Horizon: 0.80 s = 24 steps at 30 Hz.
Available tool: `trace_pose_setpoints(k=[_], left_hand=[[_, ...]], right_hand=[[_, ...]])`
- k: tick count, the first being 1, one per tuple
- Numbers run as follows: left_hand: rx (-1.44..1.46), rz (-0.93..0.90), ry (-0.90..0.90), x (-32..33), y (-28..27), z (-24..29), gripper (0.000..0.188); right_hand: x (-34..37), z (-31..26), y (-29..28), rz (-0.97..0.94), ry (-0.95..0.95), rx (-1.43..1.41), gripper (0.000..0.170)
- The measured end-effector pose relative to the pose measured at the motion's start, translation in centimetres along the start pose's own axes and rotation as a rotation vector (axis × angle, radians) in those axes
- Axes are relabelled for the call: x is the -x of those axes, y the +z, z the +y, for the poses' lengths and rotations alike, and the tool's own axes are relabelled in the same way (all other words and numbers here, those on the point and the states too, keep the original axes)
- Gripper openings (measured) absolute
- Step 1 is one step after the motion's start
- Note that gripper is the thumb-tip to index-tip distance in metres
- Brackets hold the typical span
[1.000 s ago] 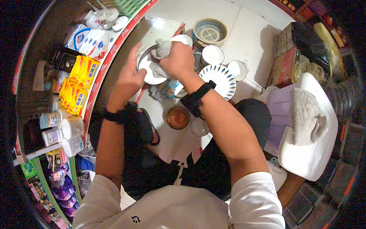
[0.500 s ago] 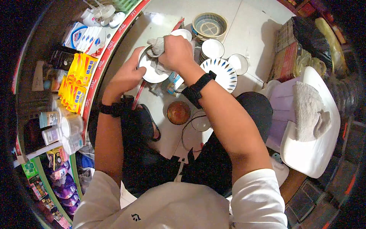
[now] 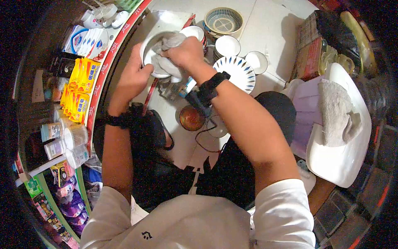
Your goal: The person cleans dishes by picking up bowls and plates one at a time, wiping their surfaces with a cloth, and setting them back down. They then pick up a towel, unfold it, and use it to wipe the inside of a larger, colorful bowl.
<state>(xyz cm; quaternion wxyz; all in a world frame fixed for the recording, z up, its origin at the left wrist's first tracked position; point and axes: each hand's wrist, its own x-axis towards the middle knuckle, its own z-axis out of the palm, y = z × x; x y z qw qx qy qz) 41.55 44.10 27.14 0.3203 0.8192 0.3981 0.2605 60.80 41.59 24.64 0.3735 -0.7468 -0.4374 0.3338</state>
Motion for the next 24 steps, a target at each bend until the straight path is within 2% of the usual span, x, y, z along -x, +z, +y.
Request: trace_pose_setpoints(k=[1,3,5,7,8,9,11,13,15,16,17,18,19,21,22,23,24], left_hand=[[-0.002,-0.005,-0.004,0.1,-0.9,0.4,0.06],[0.144,-0.368,-0.271,0.1,-2.4,1.1,0.063],[0.2,-0.344,-0.301,0.2,-1.5,0.6,0.063],[0.364,0.021,-0.229,0.3,0.9,0.6,0.067],[0.388,0.138,-0.032,0.0,2.2,-0.3,0.074],[0.386,0.137,-0.03,-0.2,2.4,0.3,0.074],[0.102,0.31,0.125,-0.4,2.7,1.6,0.075],[0.095,0.3,0.188,-0.3,2.0,1.1,0.074],[0.107,0.147,0.108,-0.1,0.5,1.9,0.07],[0.102,0.074,0.056,-0.1,-0.4,2.1,0.065],[0.1,0.075,0.055,0.0,-0.9,1.7,0.065],[0.171,-0.102,-0.054,0.0,-1.3,1.2,0.063],[0.241,-0.279,-0.164,0.0,-1.6,0.7,0.062],[0.221,-0.288,-0.174,0.3,-1.6,0.1,0.061],[0.212,-0.145,-0.197,0.4,-1.1,0.1,0.063],[0.203,-0.002,-0.218,0.4,-0.6,0.0,0.066],[0.297,0.064,-0.2,0.6,-0.1,1.1,0.072]], right_hand=[[0.0,-0.1,-0.1,-0.002,0.005,-0.004,0.052],[0.0,-0.3,-0.4,0.034,-0.392,0.441,0.047],[0.0,-0.4,-0.7,0.011,-0.361,0.437,0.043],[-0.2,-0.6,-1.3,0.029,-0.167,0.258,0.053],[-1.3,0.7,-0.5,0.035,-0.1,0.087,0.053],[-1.9,1.6,0.6,0.036,-0.101,0.085,0.053],[-2.4,2.3,2.2,-0.059,0.11,-0.447,0.058],[-1.3,1.0,1.4,-0.053,0.117,-0.435,0.061],[-0.8,-0.3,-0.2,0.027,-0.02,0.066,0.05],[-0.8,-0.7,-0.8,0.026,-0.019,0.065,0.05],[-0.9,-1.1,-1.5,0.034,-0.223,0.269,0.048],[-1.1,-1.0,-1.7,0.042,-0.427,0.472,0.046],[-1.2,-0.5,-1.4,0.039,-0.427,0.471,0.046],[-0.9,0.1,-0.8,0.084,-0.49,0.38,0.037],[-0.9,0.1,-0.7,0.067,-0.405,0.382,0.042],[-1.0,0.1,-0.8,0.069,-0.408,0.38,0.042],[-0.9,0.0,-1.0,0.056,-0.26,0.251,0.044]])
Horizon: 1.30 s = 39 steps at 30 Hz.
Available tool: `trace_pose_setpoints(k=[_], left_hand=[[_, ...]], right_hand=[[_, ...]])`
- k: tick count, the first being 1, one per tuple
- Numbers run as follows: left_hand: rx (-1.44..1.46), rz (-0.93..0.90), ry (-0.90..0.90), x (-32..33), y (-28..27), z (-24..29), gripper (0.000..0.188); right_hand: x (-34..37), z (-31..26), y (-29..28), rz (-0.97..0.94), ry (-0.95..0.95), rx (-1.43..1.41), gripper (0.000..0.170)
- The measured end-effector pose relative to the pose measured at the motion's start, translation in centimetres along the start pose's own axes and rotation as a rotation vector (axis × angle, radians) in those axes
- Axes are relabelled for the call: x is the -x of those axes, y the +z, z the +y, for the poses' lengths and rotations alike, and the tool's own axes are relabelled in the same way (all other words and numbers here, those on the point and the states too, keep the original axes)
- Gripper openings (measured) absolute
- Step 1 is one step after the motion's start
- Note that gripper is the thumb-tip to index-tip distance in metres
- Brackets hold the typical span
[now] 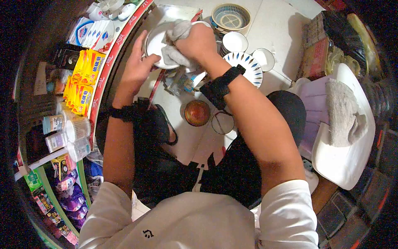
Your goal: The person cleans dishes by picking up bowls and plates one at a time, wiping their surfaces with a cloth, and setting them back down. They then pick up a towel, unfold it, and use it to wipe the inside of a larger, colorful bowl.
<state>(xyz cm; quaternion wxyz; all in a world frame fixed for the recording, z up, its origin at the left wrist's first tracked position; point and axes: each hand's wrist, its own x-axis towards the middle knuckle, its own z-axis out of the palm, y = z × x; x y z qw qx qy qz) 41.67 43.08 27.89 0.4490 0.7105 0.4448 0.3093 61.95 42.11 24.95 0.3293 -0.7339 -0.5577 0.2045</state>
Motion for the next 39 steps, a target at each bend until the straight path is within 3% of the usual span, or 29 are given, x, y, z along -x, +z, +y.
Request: trace_pose_setpoints(k=[2,3,5,7,8,10,12,15,19,21,23,25,27,28,30,31,33,34,37,39], left_hand=[[0.062,0.024,0.078,0.0,1.2,0.3,0.073],[0.129,0.049,0.154,0.1,1.5,0.8,0.074],[-0.038,0.121,0.151,0.3,1.1,1.7,0.071],[0.073,0.156,-0.024,0.9,1.0,3.0,0.068],[0.042,0.108,0.118,0.5,0.8,1.1,0.067],[-0.006,0.088,0.099,1.2,1.1,1.0,0.067],[-0.056,0.104,0.142,1.3,1.7,1.1,0.063],[-0.198,0.027,0.159,1.6,1.3,1.7,0.059],[-0.157,-0.108,0.018,1.5,-0.1,1.5,0.057],[-0.213,-0.133,0.04,1.3,-0.7,1.6,0.059],[-0.178,-0.295,0.042,0.9,-1.5,2.3,0.062],[-0.238,-0.316,-0.028,0.6,-2.1,2.3,0.063],[-0.252,-0.15,0.088,0.7,-1.8,1.5,0.068],[-0.384,0.025,0.157,1.1,-1.1,1.4,0.074],[-0.157,0.168,0.27,0.9,0.2,0.1,0.08],[-0.093,0.219,0.341,0.7,0.6,0.3,0.08],[-0.034,0.187,0.331,0.5,0.8,1.1,0.078],[0.026,0.149,0.318,0.5,0.7,1.7,0.078],[0.131,0.086,0.249,0.4,0.1,2.9,0.078],[0.143,0.143,0.298,-0.2,-0.9,1.7,0.067]], right_hand=[[-0.3,0.5,0.7,-0.05,0.268,-0.274,0.051],[-0.2,0.5,1.1,-0.047,0.27,-0.276,0.051],[0.0,0.4,2.1,-0.056,0.261,-0.394,0.055],[0.5,-0.4,1.5,-0.066,0.257,-0.454,0.057],[0.6,-1.1,0.5,-0.081,0.228,-0.33,0.065],[0.7,-1.1,0.3,-0.089,0.204,-0.212,0.073],[0.9,-0.9,0.3,0.02,0.032,-0.104,0.08],[1.9,-1.2,-0.6,0.039,0.023,0.036,0.085],[2.2,-1.9,-1.0,-0.003,-0.065,0.17,0.089],[2.2,-2.2,-1.2,0.013,-0.142,0.212,0.086],[2.3,-2.7,-1.2,-0.017,-0.213,0.253,0.072],[2.0,-2.1,-0.1,0.008,-0.179,0.198,0.066],[1.8,-1.8,0.9,0.032,-0.156,0.14,0.06],[1.7,-1.7,1.1,0.041,-0.064,0.019,0.058],[1.2,-1.5,1.5,-0.002,0.129,-0.212,0.062],[0.8,-1.0,2.7,-0.003,0.12,-0.212,0.062],[0.4,-0.7,4.6,-0.03,0.383,-0.617,0.063],[0.2,-0.5,4.8,-0.042,0.384,-0.664,0.064],[-0.1,-0.9,3.0,-0.071,0.283,-0.513,0.065],[-0.1,-2.0,0.2,-0.039,0.215,-0.355,0.061]])
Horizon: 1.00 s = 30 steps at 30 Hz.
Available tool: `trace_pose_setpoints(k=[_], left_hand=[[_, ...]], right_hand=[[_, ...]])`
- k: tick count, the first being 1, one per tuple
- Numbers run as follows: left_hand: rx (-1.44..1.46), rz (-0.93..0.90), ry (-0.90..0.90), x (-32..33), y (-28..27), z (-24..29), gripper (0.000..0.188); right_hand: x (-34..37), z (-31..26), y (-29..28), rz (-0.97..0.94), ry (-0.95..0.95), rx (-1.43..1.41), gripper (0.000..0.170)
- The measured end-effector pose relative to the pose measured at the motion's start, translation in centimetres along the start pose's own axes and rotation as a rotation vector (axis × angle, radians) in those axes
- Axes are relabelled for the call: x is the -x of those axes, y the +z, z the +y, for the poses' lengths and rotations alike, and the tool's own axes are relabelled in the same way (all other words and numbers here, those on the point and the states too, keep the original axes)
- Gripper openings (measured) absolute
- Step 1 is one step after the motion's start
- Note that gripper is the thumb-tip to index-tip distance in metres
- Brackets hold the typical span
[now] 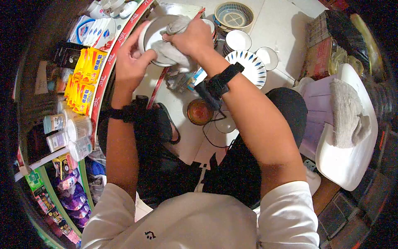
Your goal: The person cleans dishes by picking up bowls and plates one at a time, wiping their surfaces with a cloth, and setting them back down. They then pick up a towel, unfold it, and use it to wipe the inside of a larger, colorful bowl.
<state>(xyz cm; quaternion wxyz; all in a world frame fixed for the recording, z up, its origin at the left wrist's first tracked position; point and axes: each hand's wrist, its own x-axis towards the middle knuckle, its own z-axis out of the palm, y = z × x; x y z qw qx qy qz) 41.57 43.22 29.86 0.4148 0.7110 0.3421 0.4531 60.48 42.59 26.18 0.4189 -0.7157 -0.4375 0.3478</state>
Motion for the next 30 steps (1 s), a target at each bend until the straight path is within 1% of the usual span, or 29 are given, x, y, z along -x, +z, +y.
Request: trace_pose_setpoints(k=[2,3,4,6,7,8,9,10,11,12,14,15,16,17,18,19,20,21,22,23,24,25,26,27,28,30], left_hand=[[-0.077,-0.28,-0.266,-0.4,-1.2,0.2,0.062],[-0.076,-0.284,-0.268,-0.4,-1.4,0.1,0.062],[-0.095,-0.331,-0.312,-0.3,-1.6,0.0,0.063],[-0.133,-0.422,-0.393,-0.5,-1.8,-0.2,0.066],[-0.161,-0.294,-0.336,0.2,-1.1,-0.9,0.066],[-0.161,-0.294,-0.336,0.7,-0.6,-1.4,0.066],[-0.156,-0.189,-0.299,1.3,0.2,-1.3,0.066],[-0.15,-0.084,-0.261,1.7,1.2,0.0,0.067],[-0.265,-0.065,-0.208,1.8,1.5,1.6,0.066],[-0.263,-0.067,-0.206,1.7,1.4,1.0,0.066],[-0.161,0.025,-0.013,1.3,1.0,-0.6,0.058],[-0.013,0.007,-0.088,1.2,1.1,0.3,0.052],[-0.016,0.011,-0.087,0.9,0.2,1.2,0.052],[-0.1,-0.175,-0.287,0.4,-1.1,2.0,0.051],[-0.185,-0.361,-0.486,0.2,-1.8,2.4,0.051],[-0.057,-0.38,-0.466,0.7,-1.4,2.4,0.051],[-0.059,-0.379,-0.467,1.1,-0.9,2.2,0.051],[-0.065,-0.302,-0.455,1.5,-0.4,2.0,0.053],[-0.071,-0.226,-0.442,1.7,-0.1,2.0,0.055],[-0.106,-0.143,-0.549,1.9,0.1,2.2,0.059],[-0.106,-0.144,-0.543,2.2,0.7,2.6,0.059],[-0.004,-0.068,-0.478,2.5,1.5,3.1,0.065],[0.096,0.007,-0.413,2.5,1.8,3.3,0.071],[0.133,-0.017,-0.296,2.3,1.9,2.6,0.08],[0.131,-0.016,-0.29,2.3,1.8,2.1,0.08],[0.175,0.05,-0.204,2.2,1.7,1.5,0.08]], right_hand=[[0.1,-0.9,-1.4,-0.001,-0.427,0.491,0.052],[0.0,-0.3,-1.2,0.002,-0.562,0.559,0.044],[-0.1,0.6,-0.6,0.001,-0.558,0.56,0.044],[0.0,1.4,0.2,0.022,-0.497,0.54,0.038],[0.3,1.4,0.2,0.035,-0.408,0.53,0.039],[0.2,1.6,0.2,0.036,-0.408,0.53,0.039],[-0.3,2.3,0.4,0.049,-0.278,0.375,0.041],[-0.3,2.3,0.3,0.063,-0.148,0.219,0.043],[-0.3,2.4,0.2,0.051,-0.138,0.161,0.047],[-0.4,2.1,-0.1,0.054,-0.137,0.163,0.047],[-0.7,1.4,-0.7,0.044,-0.262,0.3,0.045],[-0.6,0.5,-1.5,0.041,-0.265,0.301,0.045],[-0.5,-0.5,-2.8,-0.032,-0.426,0.392,0.048],[-0.3,-1.3,-3.6,-0.102,-0.588,0.481,0.051],[-0.4,-1.4,-3.8,-0.102,-0.592,0.479,0.051],[-0.4,-1.5,-4.0,-0.146,-0.661,0.568,0.049],[-0.3,-1.6,-4.1,-0.191,-0.727,0.657,0.046],[-0.3,-1.3,-4.0,-0.161,-0.746,0.602,0.043],[-0.3,-0.9,-3.9,-0.159,-0.743,0.601,0.043],[-0.4,-0.7,-3.7,-0.11,-0.635,0.565,0.044],[-0.5,-0.5,-3.6,-0.058,-0.53,0.529,0.045],[-0.5,-0.2,-3.3,-0.053,-0.534,0.529,0.045],[-0.4,0.0,-3.0,0.001,-0.414,0.431,0.045],[-0.3,-0.1,-2.8,0.052,-0.297,0.332,0.045],[-0.1,-0.2,-2.7,0.055,-0.302,0.33,0.045],[0.3,-0.1,-2.4,0.043,-0.239,0.251,0.053]])
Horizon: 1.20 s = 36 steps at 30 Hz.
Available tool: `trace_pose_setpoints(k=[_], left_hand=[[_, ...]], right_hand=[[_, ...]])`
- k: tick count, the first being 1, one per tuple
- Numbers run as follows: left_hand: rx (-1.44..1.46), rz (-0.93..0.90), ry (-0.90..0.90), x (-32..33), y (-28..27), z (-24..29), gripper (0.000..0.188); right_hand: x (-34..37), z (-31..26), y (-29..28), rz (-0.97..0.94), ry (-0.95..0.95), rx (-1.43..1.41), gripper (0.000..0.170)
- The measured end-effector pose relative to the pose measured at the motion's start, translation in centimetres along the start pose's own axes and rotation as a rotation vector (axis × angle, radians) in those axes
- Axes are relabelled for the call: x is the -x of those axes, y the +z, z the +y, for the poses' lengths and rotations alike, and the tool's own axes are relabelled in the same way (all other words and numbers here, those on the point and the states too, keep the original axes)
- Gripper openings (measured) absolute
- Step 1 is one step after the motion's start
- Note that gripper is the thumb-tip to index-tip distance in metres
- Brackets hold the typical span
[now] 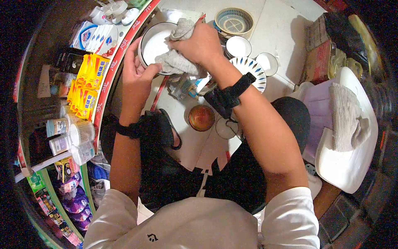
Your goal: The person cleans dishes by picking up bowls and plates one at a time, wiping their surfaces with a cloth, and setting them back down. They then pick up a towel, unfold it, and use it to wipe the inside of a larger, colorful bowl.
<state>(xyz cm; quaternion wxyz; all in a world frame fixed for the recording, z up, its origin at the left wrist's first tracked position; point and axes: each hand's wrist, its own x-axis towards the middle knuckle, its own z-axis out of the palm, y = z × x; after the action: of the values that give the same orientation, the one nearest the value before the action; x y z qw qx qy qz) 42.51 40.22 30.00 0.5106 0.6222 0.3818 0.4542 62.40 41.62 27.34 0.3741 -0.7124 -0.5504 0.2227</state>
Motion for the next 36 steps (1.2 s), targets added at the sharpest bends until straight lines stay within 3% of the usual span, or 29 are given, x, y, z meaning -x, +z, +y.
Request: trace_pose_setpoints(k=[6,8,10,12,16,18,19,22,26,27,29,32,36], left_hand=[[-0.097,-0.025,0.121,0.2,0.3,0.0,0.073],[-0.151,-0.125,0.033,0.2,0.0,-0.4,0.071],[-0.111,-0.159,-0.05,0.3,0.1,0.5,0.07],[-0.181,-0.305,-0.188,-0.1,-0.4,1.0,0.067],[-0.175,-0.284,-0.316,-0.3,-0.7,2.4,0.063],[-0.108,-0.229,-0.34,-0.1,-0.7,1.6,0.065],[-0.109,-0.185,-0.329,0.1,-0.5,1.6,0.066],[-0.119,-0.125,-0.315,0.5,-0.3,2.0,0.067],[-0.041,-0.094,-0.228,0.7,0.1,1.7,0.066],[-0.032,-0.101,-0.194,0.9,0.3,1.4,0.066],[-0.012,-0.151,-0.161,1.0,0.3,1.0,0.065],[-0.097,-0.243,-0.268,1.0,-0.4,2.1,0.062],[-0.184,-0.334,-0.394,0.0,-1.4,3.2,0.057]], right_hand=[[1.5,-0.8,-0.2,-0.001,-0.043,0.065,0.08],[1.6,-0.6,-0.4,0.007,-0.117,0.112,0.092],[1.6,-0.5,-0.5,-0.011,-0.2,0.193,0.09],[1.8,-0.6,-0.4,-0.029,-0.278,0.273,0.089],[1.8,-0.8,-0.5,-0.062,-0.221,0.248,0.093],[1.4,-0.6,-0.8,-0.04,-0.236,0.087,0.1],[0.9,-0.7,-1.5,-0.186,-0.143,0.079,0.104],[0.4,-0.1,-2.3,-0.266,-0.159,0.035,0.101],[0.4,-1.0,-2.5,-0.189,-0.124,0.005,0.072],[0.4,-0.9,-2.3,-0.185,-0.12,0.003,0.072],[0.6,-0.7,-1.5,-0.204,-0.132,0.156,0.061],[1.2,0.0,-0.8,-0.284,-0.193,0.209,0.06],[2.5,-1.7,-1.0,-0.243,-0.183,0.256,0.056]])
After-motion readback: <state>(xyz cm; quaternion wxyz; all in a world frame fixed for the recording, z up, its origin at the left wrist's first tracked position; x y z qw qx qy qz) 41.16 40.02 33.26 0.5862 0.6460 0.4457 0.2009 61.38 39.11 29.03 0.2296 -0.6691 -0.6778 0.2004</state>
